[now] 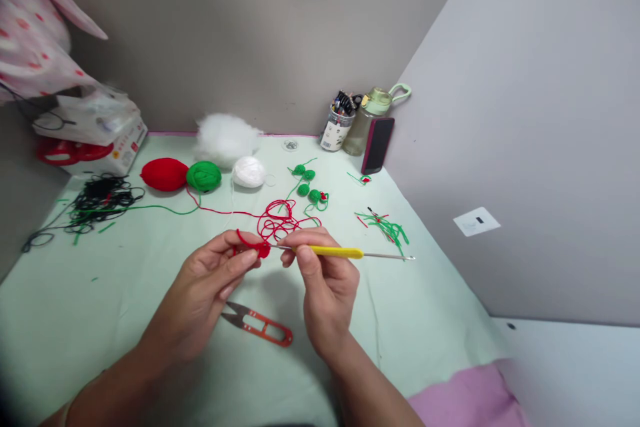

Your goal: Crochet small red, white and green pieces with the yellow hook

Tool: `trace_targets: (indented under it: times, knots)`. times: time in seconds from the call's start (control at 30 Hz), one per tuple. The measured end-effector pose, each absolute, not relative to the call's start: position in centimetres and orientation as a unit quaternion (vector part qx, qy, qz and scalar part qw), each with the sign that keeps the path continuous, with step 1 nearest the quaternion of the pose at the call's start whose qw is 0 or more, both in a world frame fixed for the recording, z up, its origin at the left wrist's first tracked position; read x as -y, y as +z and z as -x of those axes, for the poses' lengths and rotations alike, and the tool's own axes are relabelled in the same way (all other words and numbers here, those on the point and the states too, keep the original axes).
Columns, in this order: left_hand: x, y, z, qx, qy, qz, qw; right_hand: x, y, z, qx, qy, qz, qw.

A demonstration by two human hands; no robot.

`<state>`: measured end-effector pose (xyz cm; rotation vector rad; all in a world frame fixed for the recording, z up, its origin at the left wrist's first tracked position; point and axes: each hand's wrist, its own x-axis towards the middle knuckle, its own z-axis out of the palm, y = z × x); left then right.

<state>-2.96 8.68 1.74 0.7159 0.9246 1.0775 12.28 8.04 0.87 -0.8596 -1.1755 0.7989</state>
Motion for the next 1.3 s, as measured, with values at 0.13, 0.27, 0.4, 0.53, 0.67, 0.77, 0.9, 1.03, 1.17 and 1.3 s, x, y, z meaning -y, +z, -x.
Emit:
trace_targets:
  times: [0.13, 0.27, 0.4, 0.53, 0.67, 0.77, 0.9, 1.03, 1.17, 1.3]
  knots:
    - [-8.7, 1.9, 2.9, -0.416, 0.495, -0.309, 0.698, -8.0, 0.9, -12.3, 0.524, 0.337, 0.389, 0.679]
    - [-8.7, 1.7, 2.9, -0.407, 0.497, -0.305, 0.703, -7.9, 1.1, -12.2, 0.534, 0.318, 0.399, 0.674]
    - [-8.5, 1.6, 2.9, -0.407, 0.486, -0.314, 0.707, -8.1, 0.8, -12.1, 0.544, 0.318, 0.399, 0.666]
    - [-8.5, 1.8, 2.8, -0.386, 0.479, -0.305, 0.726, -8.4, 0.4, -12.0, 0.558, 0.346, 0.385, 0.648]
    - [-8.7, 1.8, 2.9, -0.383, 0.462, -0.311, 0.737, -8.8, 0.5, -12.2, 0.538, 0.397, 0.37, 0.645]
    - [-8.7, 1.7, 2.9, -0.395, 0.467, -0.306, 0.73, -8.6, 0.8, -12.3, 0.572, 0.352, 0.386, 0.632]
    - [-8.6, 1.7, 2.6, -0.368, 0.517, -0.296, 0.714, -7.9, 0.8, -11.9, 0.695, 0.122, 0.431, 0.562]
    - [-8.5, 2.0, 2.5, -0.357, 0.502, -0.287, 0.733, -7.6, 0.7, -11.6, 0.682, 0.106, 0.414, 0.594]
    - [-8.6, 2.2, 2.8, -0.374, 0.475, -0.291, 0.741, -8.1, 0.7, -11.9, 0.612, 0.259, 0.402, 0.629]
    - [-8.7, 2.0, 3.0, -0.386, 0.491, -0.287, 0.726, -8.4, 0.4, -12.1, 0.574, 0.325, 0.404, 0.634]
